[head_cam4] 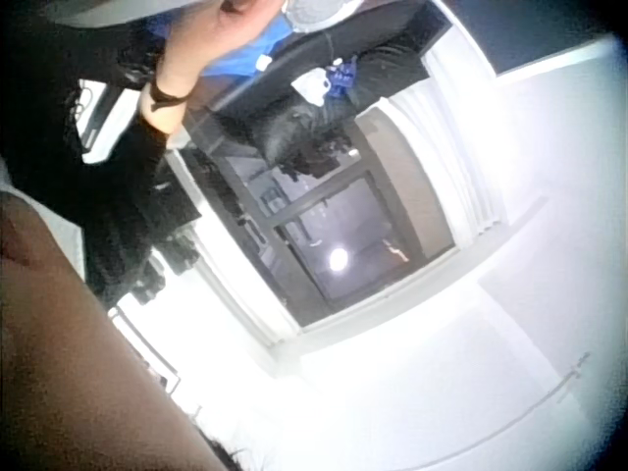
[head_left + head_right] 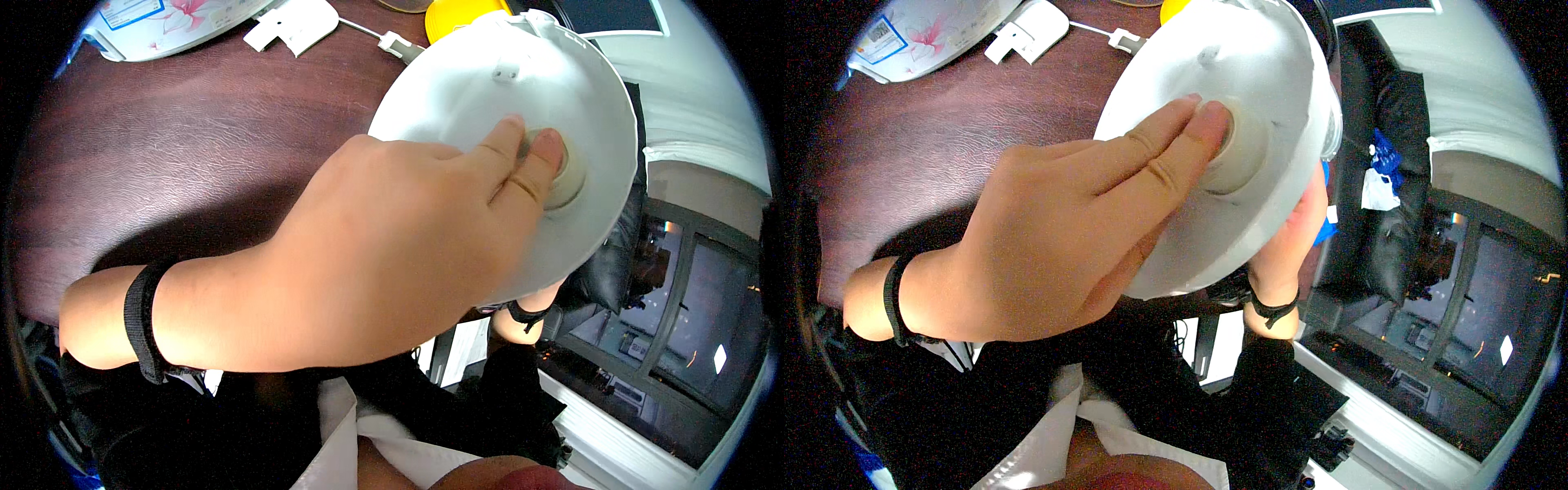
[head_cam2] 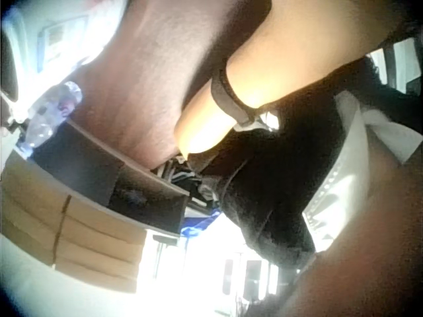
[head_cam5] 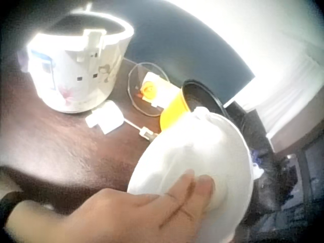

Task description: The person wipes a white circular appliance lid with a blue cloth, then removes and reattaches a small white plastic component, and finally screws a small white cap into the center of the lid. The task involves cleaning and reassembling parts of the lid on a wooden table.

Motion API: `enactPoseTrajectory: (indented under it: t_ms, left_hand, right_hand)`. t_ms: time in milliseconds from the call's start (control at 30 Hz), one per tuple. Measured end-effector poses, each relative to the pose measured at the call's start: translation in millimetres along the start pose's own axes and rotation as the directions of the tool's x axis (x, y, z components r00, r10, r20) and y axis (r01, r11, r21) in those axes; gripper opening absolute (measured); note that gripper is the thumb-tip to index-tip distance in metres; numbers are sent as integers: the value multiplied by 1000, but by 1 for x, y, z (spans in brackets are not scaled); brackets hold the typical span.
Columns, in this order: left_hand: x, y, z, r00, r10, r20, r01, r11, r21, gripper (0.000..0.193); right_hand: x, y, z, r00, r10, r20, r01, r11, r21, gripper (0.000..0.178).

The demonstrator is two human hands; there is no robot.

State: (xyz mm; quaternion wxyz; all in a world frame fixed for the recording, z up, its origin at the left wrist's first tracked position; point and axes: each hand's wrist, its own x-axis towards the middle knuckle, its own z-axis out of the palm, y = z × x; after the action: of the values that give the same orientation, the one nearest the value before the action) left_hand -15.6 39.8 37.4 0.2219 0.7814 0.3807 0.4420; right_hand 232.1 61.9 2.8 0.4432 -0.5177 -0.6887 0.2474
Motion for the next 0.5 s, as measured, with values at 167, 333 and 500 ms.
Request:
enactPoseTrajectory:
  t_ms: [167, 333, 500]
  left_hand:
    - [5, -8, -7, 994, 61, 96, -54, 995, -80, 54]
    - [32, -19, -14, 978, 188, 86, -191, 981, 29, 37]
    - [37, -7, -17, 981, 190, 25, -191, 981, 16, 29]
  right_hand:
    - [7, -11, 7, 977, 181, 111, -205, 939, 275, 35]
    - [20, -31, 8, 933, 225, 280, -351, 737, 578, 39]
    - [23, -50, 9, 871, 313, 378, -486, 656, 578, 44]
